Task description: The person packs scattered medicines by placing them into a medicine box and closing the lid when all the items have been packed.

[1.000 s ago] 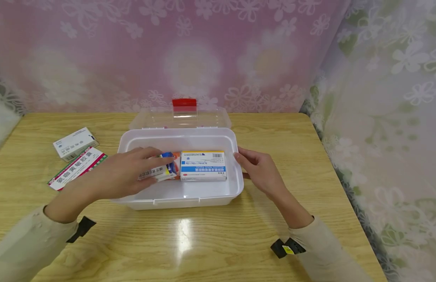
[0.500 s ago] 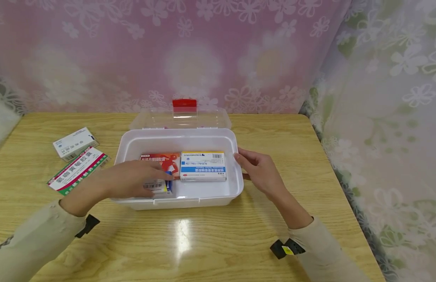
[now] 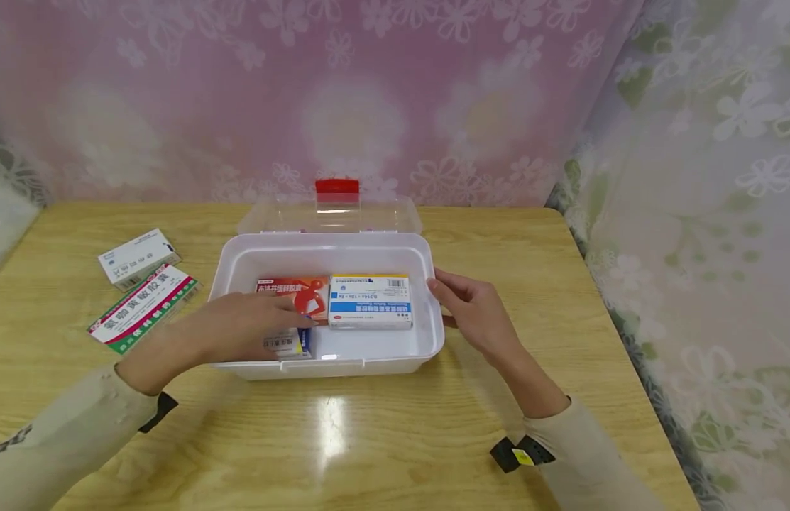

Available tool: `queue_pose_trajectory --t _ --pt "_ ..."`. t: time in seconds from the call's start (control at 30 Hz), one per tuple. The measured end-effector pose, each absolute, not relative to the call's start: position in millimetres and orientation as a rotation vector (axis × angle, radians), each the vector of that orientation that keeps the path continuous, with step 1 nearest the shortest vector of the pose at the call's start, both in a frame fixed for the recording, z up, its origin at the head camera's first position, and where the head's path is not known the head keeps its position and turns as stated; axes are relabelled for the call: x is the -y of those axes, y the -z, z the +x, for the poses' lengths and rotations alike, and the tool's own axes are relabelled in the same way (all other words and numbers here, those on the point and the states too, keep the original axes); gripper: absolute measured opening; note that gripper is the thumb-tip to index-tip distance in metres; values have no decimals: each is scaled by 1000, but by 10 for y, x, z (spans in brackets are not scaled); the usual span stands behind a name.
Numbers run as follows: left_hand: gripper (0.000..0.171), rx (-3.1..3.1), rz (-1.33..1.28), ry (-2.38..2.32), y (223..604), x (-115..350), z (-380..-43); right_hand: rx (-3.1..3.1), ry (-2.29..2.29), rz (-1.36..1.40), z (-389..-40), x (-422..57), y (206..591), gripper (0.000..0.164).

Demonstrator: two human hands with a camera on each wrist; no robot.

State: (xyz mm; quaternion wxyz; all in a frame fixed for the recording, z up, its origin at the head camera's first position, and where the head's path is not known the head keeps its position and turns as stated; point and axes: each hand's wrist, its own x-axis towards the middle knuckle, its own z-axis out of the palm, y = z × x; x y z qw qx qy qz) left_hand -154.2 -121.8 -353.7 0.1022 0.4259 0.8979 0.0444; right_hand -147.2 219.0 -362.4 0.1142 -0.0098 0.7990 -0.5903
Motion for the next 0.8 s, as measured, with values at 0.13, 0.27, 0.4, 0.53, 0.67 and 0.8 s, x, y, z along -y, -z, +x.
queue_pose_trajectory --t 0.13,0.27,0.4,0.53,0.67,0.8 --pt "56 -2662 1252 -92 3532 1218 -1552 -2354 1719 -23 -1485 -2193 3608 53" --pt "51 -2643 1202 -74 3527 1204 -1536 -2350 1724 3 -1477 -2188 3625 54" --pt "47 -2632 1186 -66 3542 1205 -1510 -2322 1758 8 -1452 -2182 3674 54" --pt "44 -2659 1218 -47 3570 1215 -1517 -2329 1765 -4 -1450 -2182 3685 55" --pt "42 -2670 1226 -20 3587 1211 -1536 -2336 1764 -10 -1456 -2191 3676 55" --pt "44 -2679 1235 -5 3584 1207 -1547 -2342 1760 -12 -1461 -2195 3673 56"
